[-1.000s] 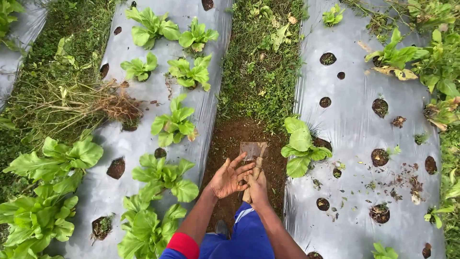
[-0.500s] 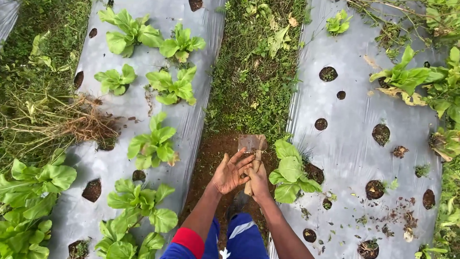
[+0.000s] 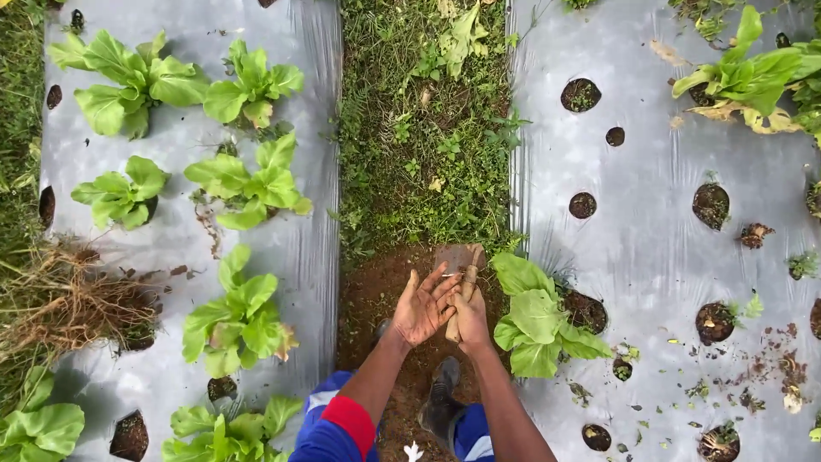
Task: A person is weeding a garden bed by hand and using a small hand hoe to remove unwanted plants from around the crops.
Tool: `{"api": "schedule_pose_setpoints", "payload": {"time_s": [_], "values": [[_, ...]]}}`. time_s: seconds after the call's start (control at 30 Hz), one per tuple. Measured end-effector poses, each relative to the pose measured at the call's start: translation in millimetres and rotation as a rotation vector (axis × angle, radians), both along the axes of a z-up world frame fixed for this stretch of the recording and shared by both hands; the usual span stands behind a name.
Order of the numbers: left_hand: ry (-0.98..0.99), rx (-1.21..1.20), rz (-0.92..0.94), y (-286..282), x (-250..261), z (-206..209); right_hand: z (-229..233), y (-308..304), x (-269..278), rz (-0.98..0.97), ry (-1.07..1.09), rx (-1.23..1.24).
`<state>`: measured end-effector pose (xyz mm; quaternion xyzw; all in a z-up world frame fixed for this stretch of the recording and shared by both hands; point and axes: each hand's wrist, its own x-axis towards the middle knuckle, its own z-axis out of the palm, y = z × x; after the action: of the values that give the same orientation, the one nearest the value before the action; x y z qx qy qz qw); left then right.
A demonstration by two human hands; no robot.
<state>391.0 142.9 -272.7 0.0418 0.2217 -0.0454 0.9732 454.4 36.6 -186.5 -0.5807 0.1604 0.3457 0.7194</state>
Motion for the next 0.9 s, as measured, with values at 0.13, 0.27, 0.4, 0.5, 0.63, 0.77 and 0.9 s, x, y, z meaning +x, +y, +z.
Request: {"api": "schedule_pose_setpoints", "payload": {"time_s": [0.13,0.27,0.4,0.5,0.63,0.77,0.9], "values": [[-0.01,0.058,-0.095,21.2,22.0,-77.3,-54.9,26.7,15.7,-0.074,0.006,0.005],[-0.09,0.066,-0.203,42.8,45.8,-156.5,-120.0,43.0,27.1,-0.15,-0.008,0.038],[-0.203,0.124,-0.359,55.3,86.0,-226.5,-228.5,41.1,46.5,-0.239,-0.05,0.035],[-0.274,0.125,-0.404,54.2,112.2,-284.2,-296.8,35.9,59.6,-0.326,-0.09,0.056],[-0.412,0.093,-0.471,60.4,144.6,-355.1,-309.7,46.1,70.3,-0.353,-0.235,0.082],[-0.474,0.164,-0.515,55.6,165.0,-394.3,-432.6,24.8,81.5,-0.392,-0.311,0.099],[-0.492,0.193,-0.678,61.2,165.4,-376.7,-448.6,16.3,69.6,-0.401,-0.409,0.163]]}}
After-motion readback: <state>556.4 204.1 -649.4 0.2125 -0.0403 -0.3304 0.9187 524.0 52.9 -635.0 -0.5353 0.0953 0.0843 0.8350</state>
